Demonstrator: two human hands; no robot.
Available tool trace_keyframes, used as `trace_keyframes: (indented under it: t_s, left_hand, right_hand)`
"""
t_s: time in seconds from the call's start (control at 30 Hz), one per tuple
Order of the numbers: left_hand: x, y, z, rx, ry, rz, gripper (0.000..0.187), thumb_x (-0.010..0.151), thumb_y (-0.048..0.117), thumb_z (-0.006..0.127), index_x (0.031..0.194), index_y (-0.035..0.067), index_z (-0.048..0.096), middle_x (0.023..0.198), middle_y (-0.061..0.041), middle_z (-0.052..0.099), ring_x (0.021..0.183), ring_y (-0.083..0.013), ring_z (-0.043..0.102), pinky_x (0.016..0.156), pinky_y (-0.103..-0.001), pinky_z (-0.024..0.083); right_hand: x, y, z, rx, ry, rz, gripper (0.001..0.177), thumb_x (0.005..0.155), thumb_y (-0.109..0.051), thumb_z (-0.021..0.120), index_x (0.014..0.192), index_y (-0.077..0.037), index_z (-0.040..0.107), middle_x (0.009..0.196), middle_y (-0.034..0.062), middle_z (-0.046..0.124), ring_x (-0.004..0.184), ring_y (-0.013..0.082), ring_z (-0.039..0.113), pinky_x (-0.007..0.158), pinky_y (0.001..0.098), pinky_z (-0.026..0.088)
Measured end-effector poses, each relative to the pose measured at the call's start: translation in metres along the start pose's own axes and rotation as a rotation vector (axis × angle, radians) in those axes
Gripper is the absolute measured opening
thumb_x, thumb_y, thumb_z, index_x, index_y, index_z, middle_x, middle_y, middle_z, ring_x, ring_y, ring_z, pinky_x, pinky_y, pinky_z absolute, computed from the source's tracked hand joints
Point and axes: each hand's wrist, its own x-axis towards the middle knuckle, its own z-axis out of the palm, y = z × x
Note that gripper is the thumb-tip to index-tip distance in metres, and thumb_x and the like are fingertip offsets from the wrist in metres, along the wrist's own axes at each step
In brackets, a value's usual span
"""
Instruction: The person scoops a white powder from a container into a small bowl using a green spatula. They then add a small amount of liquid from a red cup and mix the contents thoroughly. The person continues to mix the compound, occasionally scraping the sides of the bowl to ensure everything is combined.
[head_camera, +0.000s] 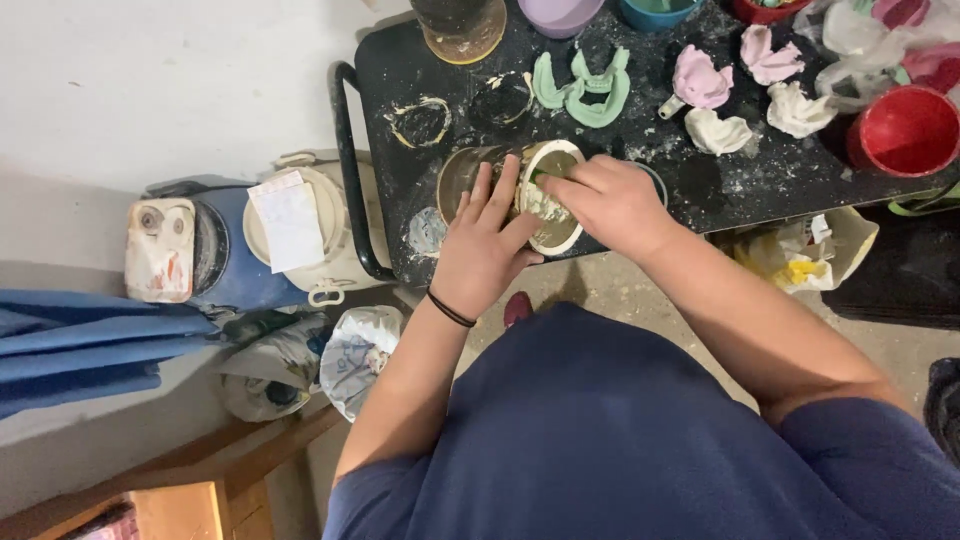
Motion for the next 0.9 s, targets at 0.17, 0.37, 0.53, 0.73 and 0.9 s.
trace_keyframes:
  t_s: [0.17,0.37,0.53,0.73,0.9]
  left_hand:
    - [-0.005,0.003,0.003,-0.001,0.030,-0.007,0.049,0.074,0.025,0.096,0.111,0.015,0.067,0.169,-0.023,0.027,0.147,-0.0591,0.034,0.106,-0.076,0.043]
    - [-0.003,0.004,0.010,0.022,0.060,0.002,0.047,0.076,0.028,0.096,0.110,0.015,0.066,0.169,-0.023,0.026,0.147,-0.0595,0.034,0.105,-0.077,0.044]
    - [-0.005,0.010,0.020,0.028,0.068,0.014,0.047,0.077,0.029,0.094,0.110,0.016,0.063,0.170,-0.022,0.024,0.147,-0.0591,0.035,0.106,-0.078,0.044]
    - [-0.003,0.008,0.015,0.033,0.076,-0.037,0.046,0.077,0.029,0.094,0.110,0.016,0.064,0.169,-0.023,0.026,0.147,-0.0583,0.034,0.106,-0.076,0.045]
    - [-0.005,0.007,0.017,0.032,0.085,-0.043,0.046,0.075,0.028,0.095,0.107,0.015,0.065,0.170,-0.022,0.025,0.148,-0.0570,0.034,0.107,-0.075,0.045]
  right_hand:
    - [-0.007,-0.002,0.003,-0.047,-0.153,0.069,0.014,0.105,-0.017,0.063,0.099,-0.013,0.074,0.081,0.0010,0.063,0.076,0.0234,0.068,0.064,0.0340,0.056]
    - [-0.002,-0.014,-0.002,0.289,-0.437,0.602,0.026,0.104,-0.021,0.059,0.092,-0.001,0.071,0.072,0.0184,0.066,0.067,0.0412,0.066,0.054,0.0449,0.048]
    - [-0.044,-0.006,0.019,0.633,-0.389,1.077,0.027,0.103,-0.024,0.067,0.116,-0.001,0.073,0.074,0.0114,0.073,0.068,0.0200,0.069,0.046,0.0294,0.045]
    - [-0.029,-0.024,-0.002,0.989,-0.120,1.487,0.035,0.099,-0.022,0.070,0.127,0.001,0.068,0.060,0.0043,0.059,0.044,0.0083,0.047,0.037,0.0210,0.039]
    - [-0.025,-0.026,-0.021,0.949,-0.057,1.445,0.029,0.101,-0.015,0.067,0.122,0.006,0.068,0.059,0.0065,0.056,0.043,0.0061,0.043,0.040,0.0188,0.037]
